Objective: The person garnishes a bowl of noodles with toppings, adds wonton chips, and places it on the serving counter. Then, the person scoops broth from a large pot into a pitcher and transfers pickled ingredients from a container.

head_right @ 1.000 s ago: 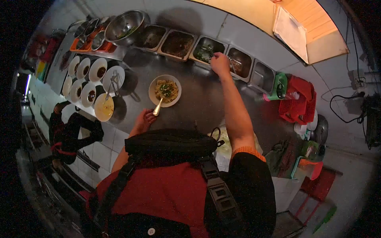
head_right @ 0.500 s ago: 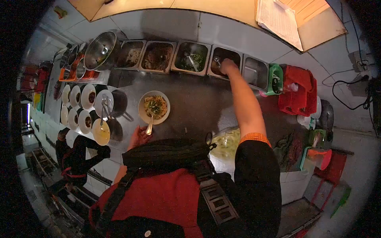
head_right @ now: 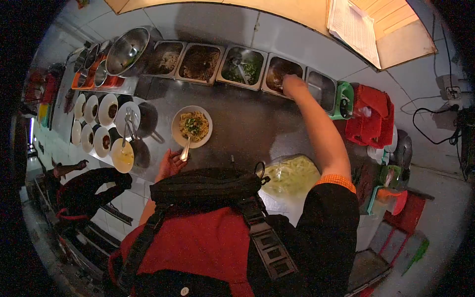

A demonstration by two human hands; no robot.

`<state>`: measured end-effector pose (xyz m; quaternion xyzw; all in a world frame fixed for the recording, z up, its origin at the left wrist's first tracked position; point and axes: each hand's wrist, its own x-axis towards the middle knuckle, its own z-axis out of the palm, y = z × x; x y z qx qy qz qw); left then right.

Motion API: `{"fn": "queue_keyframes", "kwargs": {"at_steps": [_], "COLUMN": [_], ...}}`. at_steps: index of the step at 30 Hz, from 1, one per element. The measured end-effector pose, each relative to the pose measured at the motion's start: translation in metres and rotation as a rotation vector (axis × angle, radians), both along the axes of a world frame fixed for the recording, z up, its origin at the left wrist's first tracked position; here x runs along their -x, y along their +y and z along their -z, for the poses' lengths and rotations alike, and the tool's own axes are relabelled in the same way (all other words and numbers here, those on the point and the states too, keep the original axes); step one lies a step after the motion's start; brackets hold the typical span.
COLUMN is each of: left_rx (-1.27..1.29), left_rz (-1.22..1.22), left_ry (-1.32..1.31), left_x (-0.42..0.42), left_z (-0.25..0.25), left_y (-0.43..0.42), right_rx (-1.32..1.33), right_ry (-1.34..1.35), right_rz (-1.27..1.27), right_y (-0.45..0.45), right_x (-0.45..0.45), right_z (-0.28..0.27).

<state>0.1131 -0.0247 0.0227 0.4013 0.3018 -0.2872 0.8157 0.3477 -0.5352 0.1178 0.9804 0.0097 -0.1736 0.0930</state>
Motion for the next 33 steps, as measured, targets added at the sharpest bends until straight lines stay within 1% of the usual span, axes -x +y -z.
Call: {"fn": "queue_keyframes", "kwargs": {"at_steps": [1, 2, 4, 5, 7, 8, 10, 11, 12, 14, 15, 16, 17, 18, 20, 21, 22, 24, 25, 26, 28, 29, 30, 32, 33], "left_rx": [0.003, -0.011, -0.025, -0.027, -0.029, -0.023, -0.022, -0.016, -0.008, -0.032, -0.055, -0.057, -0.032, -0.007, -0.002, 0.007, 0.007, -0.048, -0.048, -0.027, -0.016, -0.022, -0.027, -0.007, 0.016], "left_rz": [-0.008, -0.005, -0.002, -0.003, -0.006, 0.016, 0.034, 0.035, 0.036, 0.018, 0.002, 0.000, 0.008, 0.013, 0.011, 0.019, 0.026, 0.020, 0.018, 0.028, 0.017, 0.010, 0.010, 0.018, 0.023], "left_ry": [0.000, -0.006, -0.012, -0.021, -0.039, -0.040, -0.046, -0.057, -0.065, -0.070, -0.072, -0.073, -0.056, -0.039, -0.052, -0.064, -0.059, -0.072, -0.074, -0.055, -0.036, -0.038, -0.038, -0.044, -0.058], "left_x": [0.001, 0.001, 0.002, 0.002, 0.002, 0.002, 0.001, 0.002, 0.003, 0.004, 0.004, 0.004, 0.004, 0.002, 0.004, 0.004, 0.004, 0.003, 0.002, 0.001, 0.002, 0.003, 0.004, 0.005, 0.004], "left_z": [-0.002, -0.004, -0.010, -0.014, -0.014, -0.010, -0.008, -0.006, -0.005, -0.015, -0.018, -0.017, -0.016, -0.013, -0.007, -0.010, -0.013, -0.021, -0.018, -0.014, -0.012, -0.011, -0.010, -0.005, -0.006], "left_y": [-0.001, -0.002, -0.005, -0.006, -0.006, -0.003, 0.000, 0.001, 0.000, -0.006, -0.007, -0.006, -0.005, -0.004, -0.001, -0.001, -0.003, -0.008, -0.008, -0.005, -0.001, -0.001, -0.001, 0.003, 0.001], "right_rx": [0.013, 0.016, -0.100, -0.098, -0.045, -0.046, 0.013, 0.071, 0.071, 0.091, 0.091, 0.133, 0.177, 0.178, -0.079, -0.124, -0.123, -0.217, -0.278, -0.280, -0.327, -0.310, -0.315, -0.477, -0.469], "right_ry": [0.130, 0.131, -0.005, -0.006, -0.114, -0.123, 0.171, 0.273, 0.270, 0.723, 0.721, 0.662, 0.599, 0.594, -0.084, -0.151, -0.146, -0.187, -0.168, -0.172, 0.056, 0.087, 0.092, 0.206, 0.184], "right_rz": [-0.020, -0.025, 0.120, 0.118, 0.230, 0.227, 0.006, 0.002, -0.001, -0.329, -0.330, -0.366, -0.404, -0.411, 0.208, 0.201, 0.208, 0.058, -0.024, -0.032, -0.028, -0.138, -0.142, -0.188, -0.195], "right_y": [0.003, 0.003, 0.014, 0.013, 0.013, 0.013, 0.025, 0.031, 0.030, 0.019, 0.014, 0.007, 0.001, -0.006, -0.018, -0.018, -0.018, -0.016, -0.012, -0.009, -0.005, -0.008, -0.004, -0.007, -0.008], "right_x": [0.001, 0.001, 0.007, 0.007, 0.001, -0.002, -0.006, -0.013, -0.024, -0.050, -0.051, -0.050, -0.050, -0.048, -0.034, -0.032, -0.028, -0.022, -0.012, -0.007, -0.005, -0.004, -0.004, -0.001, -0.001], "right_z": [-0.002, -0.007, -0.043, -0.039, -0.025, -0.020, -0.018, -0.018, -0.010, 0.014, 0.012, 0.007, 0.002, 0.002, 0.014, 0.021, 0.031, 0.047, 0.036, 0.023, 0.013, 0.013, 0.011, 0.002, 0.002]}}
